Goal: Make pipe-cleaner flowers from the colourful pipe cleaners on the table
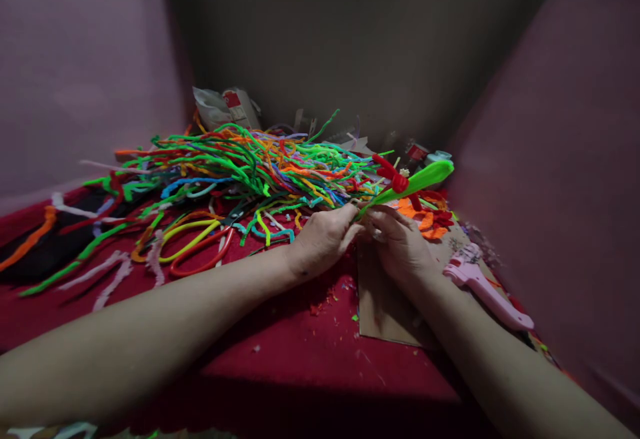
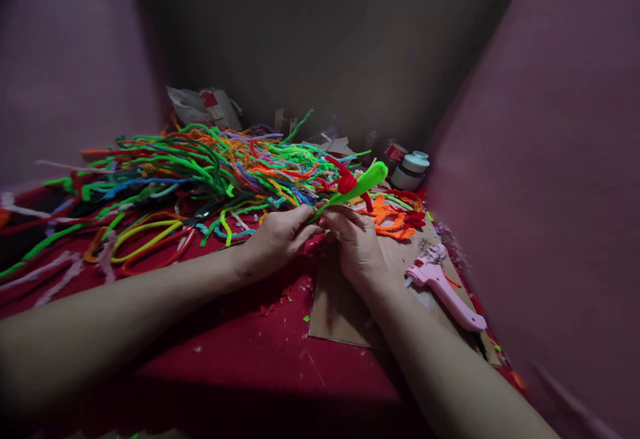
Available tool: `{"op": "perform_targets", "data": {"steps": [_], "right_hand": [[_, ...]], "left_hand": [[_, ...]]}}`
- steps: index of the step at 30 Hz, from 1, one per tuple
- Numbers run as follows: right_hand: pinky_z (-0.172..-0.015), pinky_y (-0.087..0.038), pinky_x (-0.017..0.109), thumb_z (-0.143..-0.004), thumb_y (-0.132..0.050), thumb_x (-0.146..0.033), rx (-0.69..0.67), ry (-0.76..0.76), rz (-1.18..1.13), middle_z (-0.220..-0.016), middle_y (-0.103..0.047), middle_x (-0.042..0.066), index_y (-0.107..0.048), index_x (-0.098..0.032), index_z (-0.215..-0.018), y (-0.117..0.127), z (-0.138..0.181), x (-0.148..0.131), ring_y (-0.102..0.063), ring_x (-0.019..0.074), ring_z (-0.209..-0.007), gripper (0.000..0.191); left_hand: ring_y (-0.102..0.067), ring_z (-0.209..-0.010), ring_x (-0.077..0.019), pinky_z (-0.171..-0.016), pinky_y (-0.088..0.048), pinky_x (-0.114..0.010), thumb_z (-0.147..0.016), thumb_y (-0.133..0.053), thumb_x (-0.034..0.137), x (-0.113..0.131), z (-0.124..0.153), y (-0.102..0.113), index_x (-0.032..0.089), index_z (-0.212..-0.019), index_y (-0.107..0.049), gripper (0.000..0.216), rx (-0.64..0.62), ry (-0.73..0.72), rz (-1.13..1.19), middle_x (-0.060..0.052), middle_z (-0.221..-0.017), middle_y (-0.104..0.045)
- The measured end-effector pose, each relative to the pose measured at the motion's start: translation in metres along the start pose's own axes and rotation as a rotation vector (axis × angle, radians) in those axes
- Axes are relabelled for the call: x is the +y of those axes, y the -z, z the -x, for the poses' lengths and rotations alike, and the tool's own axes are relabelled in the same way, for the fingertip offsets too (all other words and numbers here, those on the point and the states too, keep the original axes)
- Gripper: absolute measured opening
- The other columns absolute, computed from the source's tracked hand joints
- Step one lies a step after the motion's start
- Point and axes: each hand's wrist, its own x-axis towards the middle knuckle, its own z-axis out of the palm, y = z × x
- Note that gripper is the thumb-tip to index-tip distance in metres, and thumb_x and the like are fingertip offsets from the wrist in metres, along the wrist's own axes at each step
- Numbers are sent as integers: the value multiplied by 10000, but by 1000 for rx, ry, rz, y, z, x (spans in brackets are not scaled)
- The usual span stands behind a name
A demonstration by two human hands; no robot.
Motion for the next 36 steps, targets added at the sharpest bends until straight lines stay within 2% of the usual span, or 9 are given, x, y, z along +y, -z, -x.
{"op": "perform_targets", "data": {"steps": [3,7,15,21,25,29,32,34,36], "right_hand": [[-524,-368,247,-689,-646,-238,-9,-1,49,-629,-593,-28,-675,-204,-696,-2,4,-6,-449,99,-540,45],[-700,-419,289,-709,-631,-250,-18,55,227,-761,-655,-16,-697,-238,-735,-8,9,-19,-539,154,-722,72],[-581,-392,259,-720,-658,-305,-81,-5,82,-641,-594,-27,-658,-202,-680,-2,3,-8,-483,115,-585,110],[-616,-426,272,-738,-648,-334,-123,-32,-9,-702,-629,-9,-686,-210,-782,0,1,-7,-528,126,-633,138],[-642,-438,288,-745,-634,-329,-162,-28,-35,-679,-619,-14,-696,-215,-853,1,0,-9,-528,129,-621,168],[-597,-419,268,-733,-635,-321,-210,-30,-47,-569,-561,-41,-693,-215,-791,0,1,-11,-474,106,-527,134],[-590,-428,285,-726,-631,-322,-220,-29,-35,-617,-612,-17,-691,-209,-794,-3,0,-13,-506,125,-540,145],[-593,-446,301,-716,-636,-320,-202,-62,-33,-663,-644,8,-691,-194,-819,-5,0,-11,-539,147,-573,171],[-584,-453,303,-697,-652,-314,-158,-83,-35,-653,-649,13,-688,-180,-805,-6,-1,-9,-553,155,-578,176]], "left_hand": [[-488,-607,-107,-594,-356,-225,-869,-432,234,-3,1,1,154,-861,-571,161,-6,-48,-33,-21,-714,-568],[-413,-549,-76,-557,-321,-200,-840,-456,191,0,-4,4,156,-687,-536,177,7,34,129,32,-598,-483],[-288,-364,-30,-389,-216,-182,-806,-519,256,14,-12,12,152,-575,-456,261,-174,436,880,68,-461,-392],[-187,-316,-7,-345,-136,-166,-797,-544,223,9,-12,12,152,-623,-455,208,-290,526,1289,76,-459,-383],[-172,-324,-1,-352,-146,-150,-781,-550,158,6,-12,12,146,-664,-469,143,-365,542,1405,82,-464,-375],[-147,-333,-1,-352,-162,-142,-812,-493,140,4,-10,13,128,-739,-524,80,-437,579,1477,81,-478,-352],[-131,-340,-6,-349,-164,-144,-811,-486,143,3,-11,14,131,-749,-520,72,-480,582,1492,85,-488,-321],[-126,-348,-12,-350,-162,-150,-814,-492,178,2,-11,13,142,-745,-497,77,-501,562,1432,88,-499,-312],[-152,-355,-23,-356,-170,-163,-837,-469,251,2,-11,11,155,-706,-467,163,-465,504,1228,82,-504,-317]]}}
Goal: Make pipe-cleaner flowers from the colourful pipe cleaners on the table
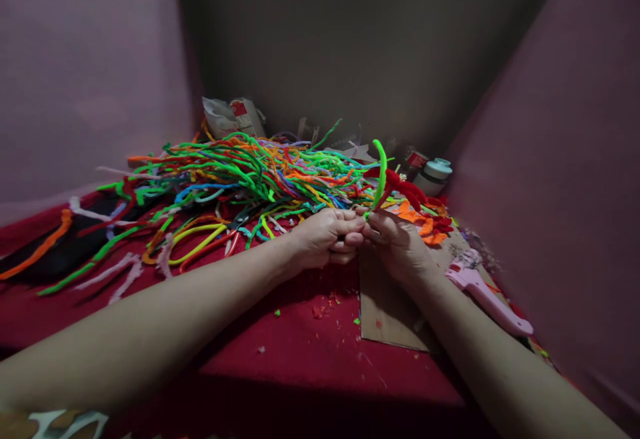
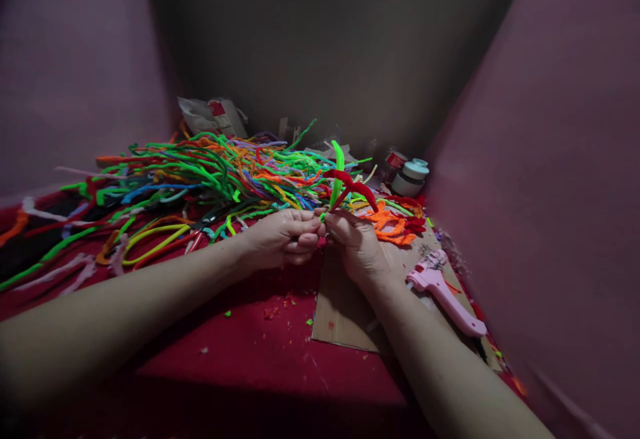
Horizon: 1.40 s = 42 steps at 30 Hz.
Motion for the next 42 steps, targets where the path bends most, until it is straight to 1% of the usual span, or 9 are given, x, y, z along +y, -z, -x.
{"op": "perform_targets", "data": {"steps": [2,5,8,12,16,19,28,36,42], "right_hand": [[-576,-443,290,-687,-660,-296,47,18,10,-635,-645,2,-684,-179,-774,0,0,2,-554,150,-575,148],[-574,-414,270,-703,-641,-276,86,60,67,-673,-659,-3,-683,-182,-759,1,1,3,-552,144,-600,118],[-554,-381,257,-718,-623,-278,105,79,146,-688,-663,-3,-685,-179,-742,3,2,3,-529,132,-595,119],[-564,-382,259,-746,-593,-289,113,93,210,-713,-661,-1,-690,-184,-783,3,3,1,-534,136,-620,147],[-531,-376,263,-706,-638,-316,167,63,233,-664,-655,-6,-689,-189,-748,1,4,0,-517,128,-557,143],[-566,-401,281,-675,-668,-323,184,74,271,-679,-666,3,-699,-182,-756,1,4,-1,-541,146,-594,166],[-674,-464,311,-687,-680,-325,92,32,97,-798,-695,18,-710,-215,-812,6,-1,5,-609,175,-741,170],[-754,-486,337,-700,-655,-268,72,-46,4,-881,-706,23,-704,-209,-894,7,0,1,-618,205,-858,209],[-735,-494,332,-662,-689,-236,76,-42,-8,-877,-714,21,-715,-221,-813,12,-1,0,-629,199,-827,153]], "left_hand": [[-247,-388,-42,-395,-230,-177,-849,-440,282,-4,-1,-1,161,-659,-449,226,154,-138,-376,61,-519,-356],[-400,-521,-88,-518,-318,-213,-832,-451,245,-11,0,-1,161,-702,-498,162,377,-373,-1012,16,-603,-465],[-436,-567,-111,-561,-323,-239,-842,-432,239,-16,0,1,162,-804,-543,140,415,-403,-1245,-1,-652,-512],[-427,-566,-90,-566,-327,-218,-836,-446,233,-11,-2,-2,152,-719,-543,172,423,-365,-951,23,-615,-490],[-374,-487,-58,-507,-297,-201,-767,-529,199,-5,-3,-5,130,-666,-534,123,376,-209,-514,50,-547,-443],[-366,-449,-47,-475,-273,-198,-738,-577,214,-4,-3,-4,123,-670,-552,117,353,-161,-316,51,-524,-457],[-343,-397,-22,-421,-230,-175,-716,-614,170,-6,-6,-2,119,-594,-527,158,292,-163,24,39,-498,-466],[-323,-392,-20,-409,-212,-169,-715,-641,171,-6,-7,0,112,-603,-533,167,249,-155,118,39,-490,-433],[-292,-379,-18,-396,-167,-179,-740,-602,144,-4,-5,-1,109,-577,-516,188,214,-134,139,32,-484,-433]]}}
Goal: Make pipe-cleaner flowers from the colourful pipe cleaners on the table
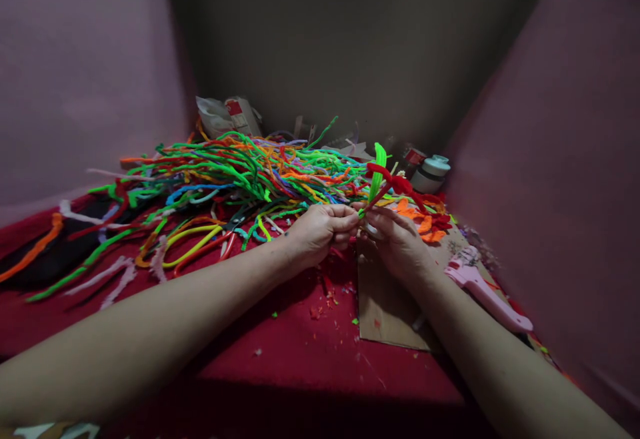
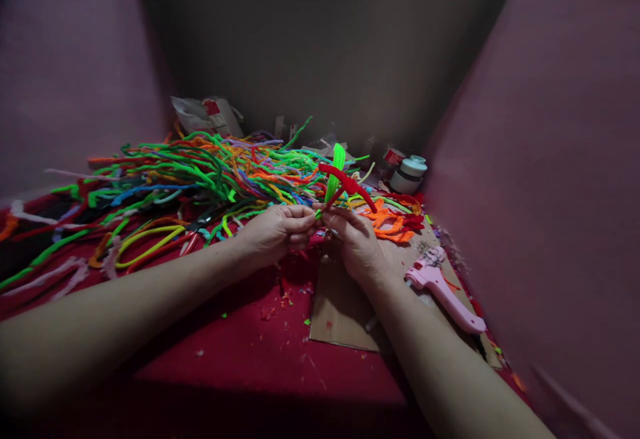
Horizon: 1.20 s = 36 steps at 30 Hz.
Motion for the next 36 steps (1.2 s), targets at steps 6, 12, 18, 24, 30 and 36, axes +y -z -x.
{"op": "perform_targets", "data": {"steps": [6,12,18,24,30,36], "right_hand": [[-715,-492,327,-688,-673,-230,-97,40,11,-823,-714,21,-725,-224,-868,0,-1,-2,-633,186,-772,187],[-696,-474,298,-713,-659,-226,-109,61,51,-801,-700,14,-723,-230,-898,-2,-2,-2,-608,147,-700,196],[-665,-445,269,-671,-706,-267,-98,27,27,-748,-680,-7,-727,-234,-853,-1,1,-2,-567,120,-659,186],[-616,-430,253,-643,-715,-229,-41,59,-1,-653,-646,-25,-730,-220,-747,-4,2,-2,-535,108,-615,106],[-617,-426,280,-667,-691,-263,88,128,72,-726,-680,-4,-717,-210,-769,-3,1,6,-564,145,-659,118],[-528,-338,266,-674,-680,-307,112,100,171,-527,-519,-34,-585,-180,-546,-7,4,7,-411,102,-513,204]], "left_hand": [[-245,-362,-1,-397,-151,-175,-763,-580,143,2,0,2,110,-594,-489,195,-46,63,24,23,-510,-464],[-221,-363,16,-390,-156,-153,-788,-572,175,4,-1,7,98,-691,-547,126,-88,113,9,13,-567,-505],[-166,-351,-4,-379,-156,-149,-791,-533,126,9,1,10,134,-967,-570,181,-221,187,142,62,-514,-430],[-192,-356,-6,-386,-175,-158,-769,-560,178,7,1,6,126,-904,-574,145,-214,189,92,57,-533,-433],[-454,-531,-89,-530,-341,-211,-808,-538,289,0,6,0,146,-757,-586,160,119,-273,-786,-9,-623,-543],[-470,-644,-141,-605,-324,-235,-830,-486,223,-8,12,7,173,-881,-616,148,167,-572,-1306,-46,-725,-555]]}}
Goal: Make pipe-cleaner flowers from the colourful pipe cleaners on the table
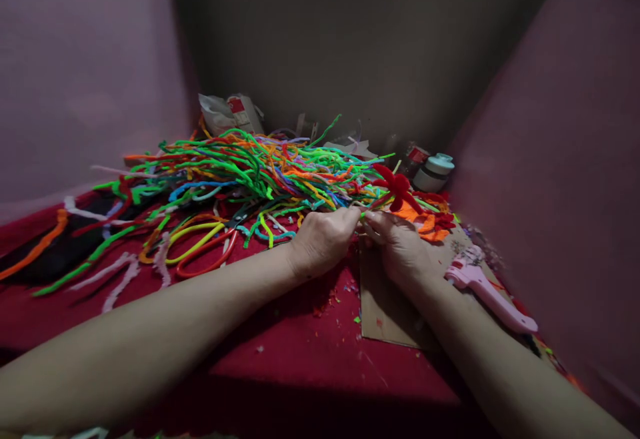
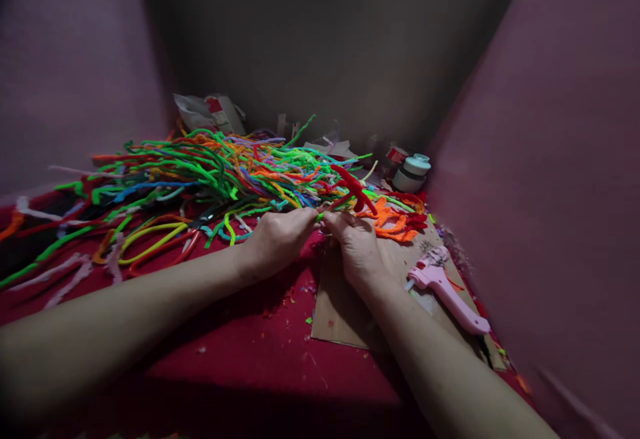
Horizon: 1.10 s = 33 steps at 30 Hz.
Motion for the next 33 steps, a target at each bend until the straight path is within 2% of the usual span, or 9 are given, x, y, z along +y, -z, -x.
{"op": "perform_targets", "data": {"steps": [4,7,13,17,20,23,27,30,33], "right_hand": [[-517,-289,269,-668,-677,-337,-26,-18,116,-520,-484,-46,-556,-189,-529,-3,1,-7,-364,97,-505,236],[-511,-279,264,-681,-669,-358,-45,7,143,-510,-468,-48,-582,-190,-555,-3,1,-7,-355,96,-501,227],[-611,-394,256,-723,-647,-312,-82,13,23,-640,-585,-23,-658,-185,-699,1,0,-3,-494,120,-618,130],[-638,-431,262,-708,-640,-260,-130,9,-40,-660,-624,-18,-656,-182,-665,0,-4,-2,-522,121,-619,91],[-672,-448,276,-710,-630,-268,-189,-35,-123,-705,-650,-9,-684,-192,-766,-1,-6,-2,-544,128,-638,109],[-699,-452,283,-713,-639,-279,-220,-83,-141,-714,-652,1,-695,-197,-891,-1,-6,-3,-560,140,-680,203],[-670,-451,277,-724,-647,-311,-245,-117,-173,-688,-635,-14,-699,-218,-955,0,-5,-6,-527,115,-595,254],[-699,-458,284,-734,-643,-312,-240,-83,-175,-701,-640,-11,-702,-221,-962,1,-4,-6,-541,117,-609,252],[-733,-463,307,-732,-641,-330,-148,-5,-65,-746,-662,12,-710,-205,-925,1,0,-9,-582,158,-713,240]], "left_hand": [[-452,-628,-132,-590,-303,-226,-819,-469,162,-3,-2,1,191,-893,-613,165,-12,-13,-10,-28,-725,-551],[-420,-568,-107,-568,-293,-215,-823,-466,174,-1,-6,1,194,-795,-604,142,17,66,66,11,-650,-525],[-367,-483,-64,-493,-292,-187,-791,-508,171,8,-15,4,149,-646,-544,150,-32,309,540,52,-525,-444],[-285,-364,-25,-387,-204,-170,-774,-545,193,12,-15,4,146,-643,-508,144,-85,506,851,74,-470,-408],[-242,-326,-10,-351,-159,-153,-778,-558,197,12,-13,3,155,-686,-500,117,-160,606,1108,78,-472,-409],[-204,-323,1,-344,-160,-137,-778,-536,133,9,-12,3,148,-692,-490,99,-255,659,1307,75,-480,-404],[-173,-333,0,-331,-171,-130,-789,-507,110,3,-14,6,137,-733,-509,62,-404,659,1503,82,-506,-350],[-162,-349,-10,-338,-179,-146,-823,-494,188,4,-15,7,143,-764,-519,78,-434,619,1440,78,-534,-359],[-267,-390,-31,-392,-241,-169,-831,-497,243,9,-13,5,147,-719,-533,152,-270,472,997,48,-556,-434]]}}
